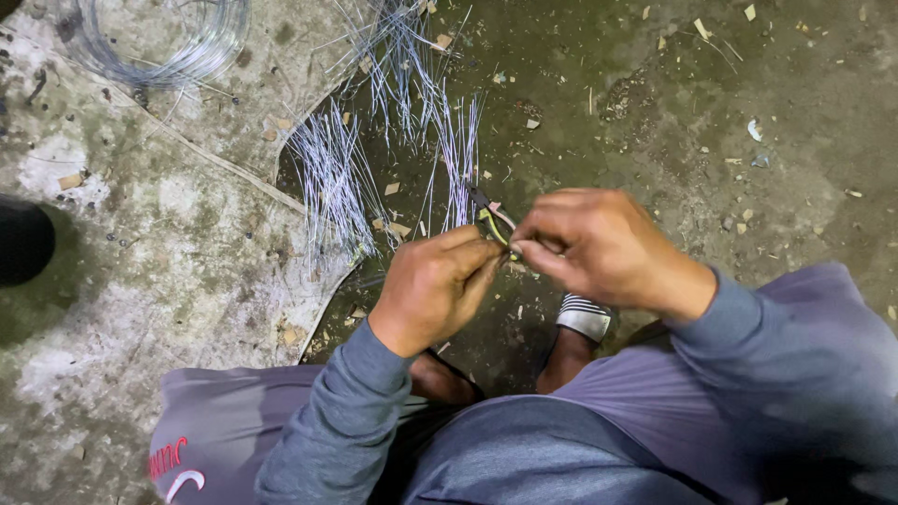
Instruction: The person sits on the floor and repeatedly picks up thin metal wires. Using pliers, they bend each wire into a loop at one end and then place the finished piece onto a growing pile on the floor.
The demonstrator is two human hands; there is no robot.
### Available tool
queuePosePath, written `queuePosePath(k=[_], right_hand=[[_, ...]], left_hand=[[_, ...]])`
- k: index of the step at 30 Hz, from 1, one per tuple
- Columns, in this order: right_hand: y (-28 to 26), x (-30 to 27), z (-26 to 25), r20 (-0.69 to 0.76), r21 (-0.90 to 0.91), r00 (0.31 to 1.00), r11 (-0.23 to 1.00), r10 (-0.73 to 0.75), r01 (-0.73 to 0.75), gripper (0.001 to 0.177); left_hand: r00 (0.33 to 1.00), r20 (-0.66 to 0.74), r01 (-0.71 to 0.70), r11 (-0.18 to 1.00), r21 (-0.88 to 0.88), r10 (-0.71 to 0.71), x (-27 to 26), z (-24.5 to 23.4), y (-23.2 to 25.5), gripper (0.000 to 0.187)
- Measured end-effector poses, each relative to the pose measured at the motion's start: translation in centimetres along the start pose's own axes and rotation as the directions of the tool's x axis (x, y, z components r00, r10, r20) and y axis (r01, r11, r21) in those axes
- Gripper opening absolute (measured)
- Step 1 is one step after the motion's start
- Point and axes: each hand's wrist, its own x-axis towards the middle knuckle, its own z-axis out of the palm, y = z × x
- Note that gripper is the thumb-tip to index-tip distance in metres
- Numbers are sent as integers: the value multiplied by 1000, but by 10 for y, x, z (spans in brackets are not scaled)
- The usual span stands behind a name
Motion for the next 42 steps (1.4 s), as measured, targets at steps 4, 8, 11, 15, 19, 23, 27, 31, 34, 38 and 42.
queuePosePath(k=[4, 8, 11, 15, 19, 23, 27, 31, 34, 38, 42], right_hand=[[39, -1, 10, 309, 525, 917, 759, 252, -385, 13], [56, -8, 42, 411, 746, 883, 472, 228, -470, 15], [54, -18, 47, 315, 784, 907, 461, 281, -415, 17], [33, -24, 26, -83, 616, 960, 771, 266, -161, 22], [11, -24, 22, -294, 121, 941, 969, -170, 213, 27], [0, -24, 31, -350, -15, 916, 979, -195, 202, 24], [-5, -23, 32, -379, -55, 906, 982, -187, 180, 21], [-10, -22, 29, -364, -112, 907, 976, -213, 184, 19], [-11, -23, 25, -264, -72, 953, 988, -150, 135, 17], [-4, -25, 24, -88, 107, 996, 994, 23, -14, 15], [8, -28, 26, 226, 552, 943, 765, 245, -331, 12]], left_hand=[[995, 78, 72, 972, -226, -56, -3, 1, -2, 12], [979, 139, 188, 925, -330, -149, -4, 1, -1, 12], [960, 159, 269, 914, -303, -230, -4, 1, -2, 11], [982, 50, 188, 942, -277, -181, -3, -7, -1, 11], [975, 58, 222, 944, -245, -214, -1, -9, 0, 10], [978, 53, 208, 948, -241, -201, -1, -5, 1, 9], [983, 49, 181, 958, -220, -174, -1, -6, 3, 8], [994, 23, 111, 971, -211, -108, -1, -8, 4, 7], [998, 27, 61, 982, -178, -57, -1, -7, 4, 6], [997, 76, 43, 993, -114, -34, -2, -4, 2, 7], [993, 116, 13, 997, -72, -5, -2, -1, 2, 10]])
